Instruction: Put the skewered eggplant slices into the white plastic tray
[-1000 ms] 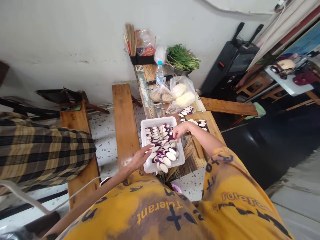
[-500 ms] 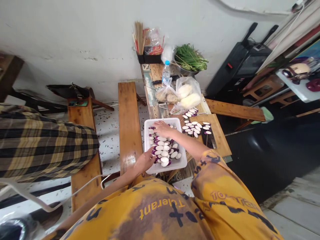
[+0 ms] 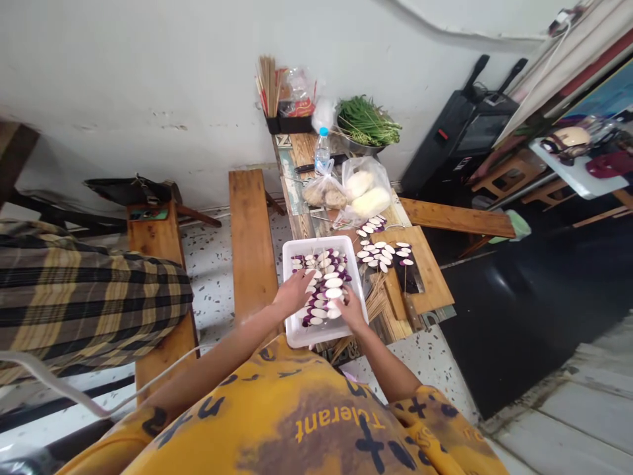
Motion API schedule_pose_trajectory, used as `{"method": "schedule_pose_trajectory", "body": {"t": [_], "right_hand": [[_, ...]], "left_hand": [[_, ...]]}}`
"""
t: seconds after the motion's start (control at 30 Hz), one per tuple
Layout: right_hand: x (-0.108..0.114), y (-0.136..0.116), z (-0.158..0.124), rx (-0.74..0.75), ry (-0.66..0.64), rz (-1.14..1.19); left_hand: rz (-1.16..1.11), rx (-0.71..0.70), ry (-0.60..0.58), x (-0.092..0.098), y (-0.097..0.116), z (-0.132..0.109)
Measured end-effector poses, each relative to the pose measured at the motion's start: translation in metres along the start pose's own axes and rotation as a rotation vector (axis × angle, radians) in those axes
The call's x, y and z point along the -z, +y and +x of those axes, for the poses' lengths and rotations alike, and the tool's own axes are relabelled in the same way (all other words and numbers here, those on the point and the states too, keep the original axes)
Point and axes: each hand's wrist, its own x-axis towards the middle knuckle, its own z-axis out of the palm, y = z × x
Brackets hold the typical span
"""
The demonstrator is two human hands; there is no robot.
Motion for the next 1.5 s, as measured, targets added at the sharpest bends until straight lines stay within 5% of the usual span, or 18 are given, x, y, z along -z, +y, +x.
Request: {"method": "schedule_pose_trajectory", "body": {"t": [0.2, 0.47, 0.57, 0.73, 1.0, 1.1, 1.2, 1.27, 1.5], "right_hand": [[0.014, -0.012, 0.003, 0.003, 0.060, -0.334], [-0.002, -0.037, 0.012, 0.196, 0.087, -0.611], [-0.004, -0.026, 0.006, 0.167, 0.101, -0.642], [-0.008, -0.010, 0.001, 0.182, 0.135, -0.614], [0.010, 0.001, 0.022, 0.437, 0.027, -0.480], [0.000, -0.002, 0.028, 0.328, 0.133, -0.463], [-0.012, -0.007, 0.035, 0.177, 0.233, -0.473], [-0.014, -0.010, 0.037, 0.129, 0.257, -0.489], [-0.002, -0.024, 0.024, 0.093, 0.326, -0.596]], "left_hand": [[0.060, 0.009, -0.019, -0.014, -0.007, 0.028], [0.190, 0.054, 0.027, 0.002, 0.004, 0.014], [0.243, 0.067, 0.051, 0.010, 0.009, 0.006], [0.232, -0.004, -0.096, 0.002, 0.008, -0.002], [0.273, 0.139, 0.010, -0.014, 0.028, -0.015], [0.308, -0.063, 0.109, -0.011, 0.027, -0.011], [0.303, -0.496, 0.021, -0.015, 0.014, -0.003], [0.311, -0.636, -0.028, -0.021, 0.005, 0.001], [0.406, -0.455, 0.136, -0.037, -0.001, 0.003]]}}
